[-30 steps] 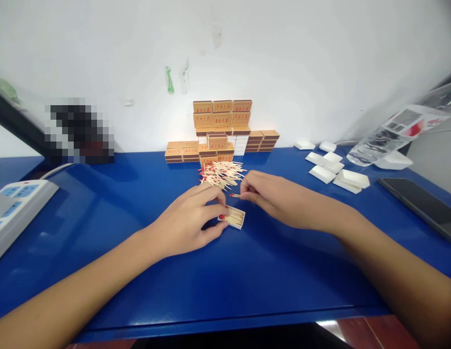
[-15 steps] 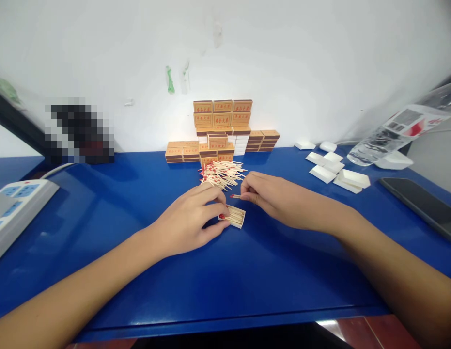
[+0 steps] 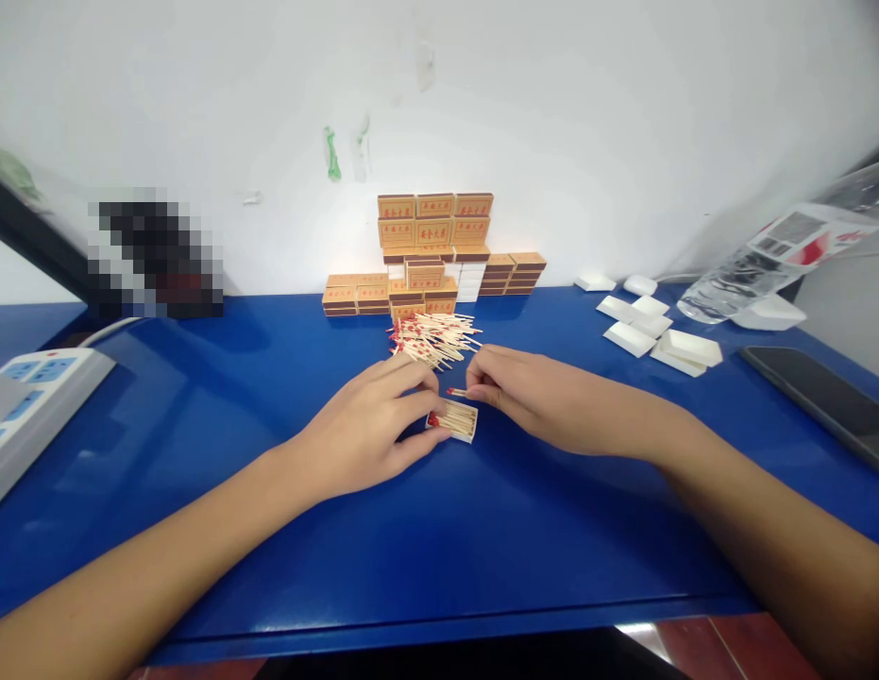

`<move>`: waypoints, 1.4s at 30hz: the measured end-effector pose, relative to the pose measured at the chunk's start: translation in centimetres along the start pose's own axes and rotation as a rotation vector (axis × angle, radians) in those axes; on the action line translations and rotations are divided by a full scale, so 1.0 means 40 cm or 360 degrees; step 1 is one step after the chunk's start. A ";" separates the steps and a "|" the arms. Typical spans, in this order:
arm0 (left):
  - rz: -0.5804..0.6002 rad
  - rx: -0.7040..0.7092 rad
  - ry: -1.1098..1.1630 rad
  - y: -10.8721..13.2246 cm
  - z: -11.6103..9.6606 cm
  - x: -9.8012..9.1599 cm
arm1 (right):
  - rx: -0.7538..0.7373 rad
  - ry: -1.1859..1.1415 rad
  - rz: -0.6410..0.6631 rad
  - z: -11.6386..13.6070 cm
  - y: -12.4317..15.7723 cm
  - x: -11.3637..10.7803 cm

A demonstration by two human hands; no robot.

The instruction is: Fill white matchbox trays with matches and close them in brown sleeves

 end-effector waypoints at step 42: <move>-0.0097 0.0086 -0.0201 0.000 -0.009 -0.010 | -0.0057 0.0470 -0.0313 0.027 -0.020 -0.015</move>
Point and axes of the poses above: each hand's wrist, its own y-axis away from the middle knuckle, its own x-axis out of the palm, z = x × y, the point moved 9 cm from there along -y, towards the middle knuckle, and after that the axes turned 11 degrees about -x, right-handed, at the moved point
